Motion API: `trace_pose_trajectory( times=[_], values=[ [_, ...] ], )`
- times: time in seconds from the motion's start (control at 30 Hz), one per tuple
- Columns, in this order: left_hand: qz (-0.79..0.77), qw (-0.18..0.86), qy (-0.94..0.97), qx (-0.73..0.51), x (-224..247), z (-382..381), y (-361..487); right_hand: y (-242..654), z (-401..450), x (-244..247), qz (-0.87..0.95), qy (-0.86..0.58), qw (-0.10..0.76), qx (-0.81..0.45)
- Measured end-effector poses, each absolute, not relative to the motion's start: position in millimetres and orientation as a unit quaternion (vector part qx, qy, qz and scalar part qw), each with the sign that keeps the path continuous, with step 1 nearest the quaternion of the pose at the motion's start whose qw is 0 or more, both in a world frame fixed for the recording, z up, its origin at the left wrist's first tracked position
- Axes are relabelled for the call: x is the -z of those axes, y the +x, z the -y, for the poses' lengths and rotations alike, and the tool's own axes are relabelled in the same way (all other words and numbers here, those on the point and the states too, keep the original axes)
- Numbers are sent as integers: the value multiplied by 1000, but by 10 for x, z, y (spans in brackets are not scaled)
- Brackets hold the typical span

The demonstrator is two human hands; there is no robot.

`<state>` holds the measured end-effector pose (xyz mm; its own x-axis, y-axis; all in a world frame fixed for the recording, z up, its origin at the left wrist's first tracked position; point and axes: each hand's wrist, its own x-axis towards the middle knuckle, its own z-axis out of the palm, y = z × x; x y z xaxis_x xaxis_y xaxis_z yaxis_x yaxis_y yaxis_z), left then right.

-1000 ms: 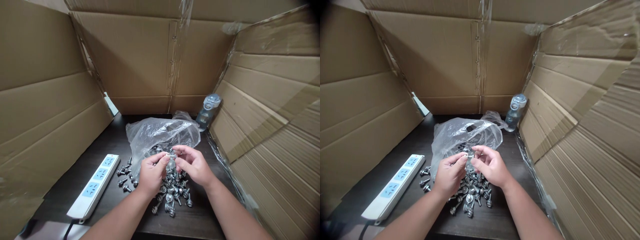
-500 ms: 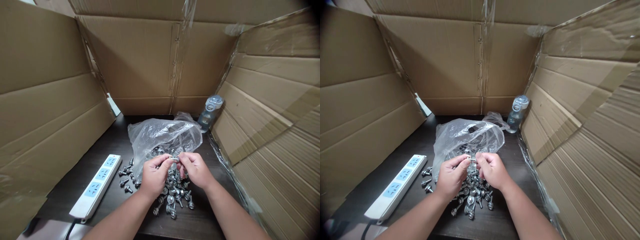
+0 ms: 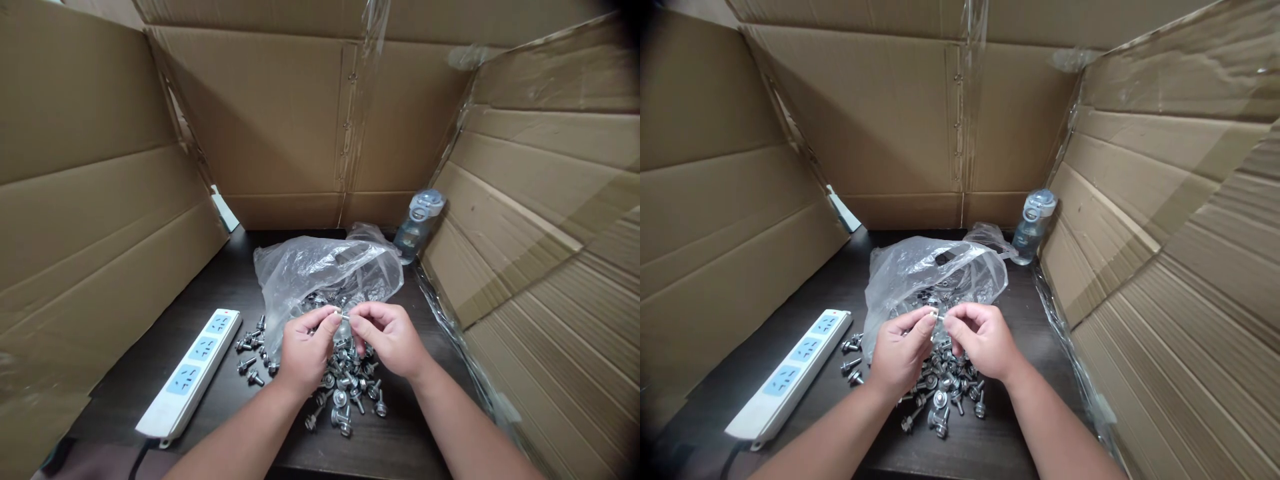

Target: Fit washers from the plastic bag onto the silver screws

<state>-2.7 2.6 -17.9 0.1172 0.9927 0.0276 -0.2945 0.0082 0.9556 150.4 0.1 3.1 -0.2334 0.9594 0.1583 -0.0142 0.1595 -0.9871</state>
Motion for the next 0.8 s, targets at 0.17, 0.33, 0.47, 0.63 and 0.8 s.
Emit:
trace_pose_trajectory(
  times=[0.17,0.33,0.47,0.63,0.8],
  values=[
    [-395,590,451,-541,173,-21,-21,1489,-44,25,561,-434,450,-542],
    [-388,649,352,-552,64,-28,28,1522,-41,0,561,-398,496,-529],
    [-375,660,356,-546,56,-34,28,1491,-13,-22,566,-386,504,-526],
    [-398,603,429,-542,165,-21,-3,1462,-17,-14,588,-408,483,-504],
    [-412,579,452,-540,186,-11,3,1498,-37,20,567,-462,437,-524]
  ],
)
